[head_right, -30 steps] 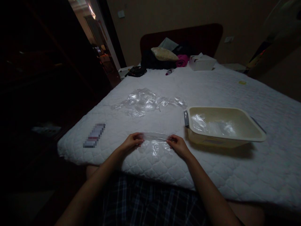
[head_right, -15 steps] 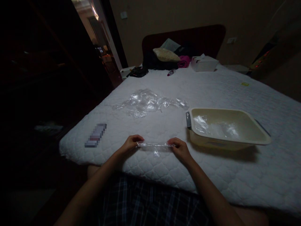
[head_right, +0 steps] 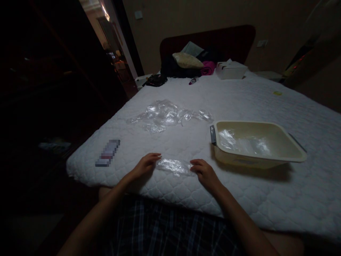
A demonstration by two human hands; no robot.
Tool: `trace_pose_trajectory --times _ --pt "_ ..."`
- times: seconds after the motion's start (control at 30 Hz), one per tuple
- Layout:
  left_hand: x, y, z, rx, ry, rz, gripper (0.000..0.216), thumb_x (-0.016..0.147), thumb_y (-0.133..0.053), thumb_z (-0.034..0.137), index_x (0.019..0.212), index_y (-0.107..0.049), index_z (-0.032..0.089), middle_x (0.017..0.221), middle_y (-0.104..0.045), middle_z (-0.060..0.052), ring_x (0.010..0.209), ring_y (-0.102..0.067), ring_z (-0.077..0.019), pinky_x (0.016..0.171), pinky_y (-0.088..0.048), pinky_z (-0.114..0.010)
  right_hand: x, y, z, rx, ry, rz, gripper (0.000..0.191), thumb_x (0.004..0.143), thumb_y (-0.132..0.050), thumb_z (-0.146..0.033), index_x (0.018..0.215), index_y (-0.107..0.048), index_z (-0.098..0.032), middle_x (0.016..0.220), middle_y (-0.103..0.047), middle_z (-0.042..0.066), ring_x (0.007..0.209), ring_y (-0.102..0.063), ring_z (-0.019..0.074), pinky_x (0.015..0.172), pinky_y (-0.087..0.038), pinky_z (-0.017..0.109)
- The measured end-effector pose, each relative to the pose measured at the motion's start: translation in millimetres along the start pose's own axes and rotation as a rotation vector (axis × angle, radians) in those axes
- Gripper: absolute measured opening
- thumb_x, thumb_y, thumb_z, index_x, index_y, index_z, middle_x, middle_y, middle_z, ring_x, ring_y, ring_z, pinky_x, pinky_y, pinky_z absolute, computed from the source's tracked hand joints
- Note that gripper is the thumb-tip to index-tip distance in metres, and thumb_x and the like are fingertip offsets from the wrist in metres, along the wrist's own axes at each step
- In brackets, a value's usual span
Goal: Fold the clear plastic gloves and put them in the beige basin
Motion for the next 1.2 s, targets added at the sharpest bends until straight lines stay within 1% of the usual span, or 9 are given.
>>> trace_pose_trajectory --times 0.1,0.27,0.43,0.63,0.77,0.9,1.03,1.13,1.2 --pt "-7 2 16 0.193 -0.018 0.056 0.042 0.074 -0.045 0.007 0.113 -0.054 0.021 0.126 -0.047 -0.009 0.116 -0.042 -0.0207 0.096 -0.034 -0.041 3 5 -12 -0.084 0.019 0.059 0.030 0.073 -0.042 -0.006 0.087 -0.064 -0.021 0.105 -0.060 0.007 0.098 -0.054 0.0203 0.083 -0.045 0.038" --pt "-16 -30 46 0.437 -0.160 -0.140 0.047 0.084 -0.042 0.022 0.130 -0.035 0.018 0.141 -0.025 -0.012 0.131 -0.020 -0.0241 0.104 -0.019 -0.047 6 -12 -43 -0.305 0.122 -0.046 0.040 0.083 -0.044 -0.027 0.122 -0.048 -0.018 0.126 -0.048 0.012 0.117 -0.043 0.0249 0.096 -0.035 0.045" --pt "-30 -54 36 0.559 -0.154 -0.322 0.052 0.087 -0.037 0.036 0.135 -0.025 0.022 0.143 -0.021 -0.009 0.133 -0.012 -0.0242 0.106 -0.009 -0.048 -11 -40 -41 -0.426 0.164 -0.226 0.059 0.085 -0.039 -0.045 0.135 -0.028 -0.017 0.138 -0.033 0.012 0.128 -0.027 0.0255 0.104 -0.019 0.050" --pt "-35 -54 27 0.554 -0.146 -0.326 0.054 0.087 -0.036 0.038 0.136 -0.021 0.022 0.144 -0.019 -0.009 0.133 -0.011 -0.0231 0.107 -0.007 -0.046 -14 -43 -32 -0.416 0.141 -0.286 0.060 0.086 -0.037 -0.046 0.137 -0.023 -0.018 0.140 -0.027 0.012 0.130 -0.023 0.0246 0.105 -0.018 0.050" --pt "-36 -47 29 0.420 -0.143 -0.279 0.057 0.085 -0.042 0.035 0.136 -0.021 0.020 0.143 -0.021 -0.011 0.132 -0.016 -0.0226 0.107 -0.010 -0.046 -13 -36 -29 -0.334 0.109 -0.288 0.059 0.086 -0.038 -0.043 0.138 -0.020 -0.020 0.141 -0.025 0.011 0.129 -0.023 0.0241 0.105 -0.020 0.049" --pt "-33 -34 23 0.163 -0.093 -0.118 0.055 0.081 -0.050 0.032 0.131 -0.032 0.020 0.140 -0.028 -0.011 0.131 -0.022 -0.0219 0.106 -0.020 -0.044 -10 -28 -20 -0.184 0.055 -0.203 0.053 0.086 -0.040 -0.038 0.136 -0.026 -0.024 0.140 -0.028 0.009 0.129 -0.026 0.0217 0.103 -0.026 0.046" --pt "-26 -21 18 -0.049 -0.033 0.058 0.030 0.080 -0.050 0.024 0.109 -0.055 0.020 0.130 -0.044 -0.011 0.126 -0.032 -0.0218 0.102 -0.028 -0.043 -7 -17 -19 -0.053 0.014 -0.046 0.041 0.084 -0.045 -0.034 0.124 -0.044 -0.023 0.134 -0.041 0.009 0.124 -0.035 0.0223 0.098 -0.035 0.044" --pt "-19 -9 19 -0.046 0.003 0.159 0.020 0.078 -0.049 0.018 0.094 -0.061 0.020 0.118 -0.053 -0.008 0.122 -0.037 -0.0218 0.100 -0.030 -0.044 -7 -7 -32 -0.092 0.007 0.074 0.032 0.083 -0.047 -0.030 0.113 -0.054 -0.023 0.120 -0.053 0.010 0.113 -0.047 0.0237 0.092 -0.041 0.044" --pt "-14 -1 18 -0.001 0.031 0.205 0.021 0.076 -0.048 0.014 0.091 -0.061 0.021 0.113 -0.056 -0.007 0.117 -0.041 -0.0212 0.098 -0.032 -0.043 -8 -6 -47 -0.166 0.036 0.081 0.028 0.083 -0.046 -0.027 0.108 -0.057 -0.022 0.108 -0.059 0.010 0.101 -0.054 0.0232 0.085 -0.045 0.042"
Point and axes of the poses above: each hand's wrist, its own x-axis towards the middle knuckle, its own y-axis out of the back of the hand, z = x × y, the point moved 6 cm from there along x, towards the middle knuckle
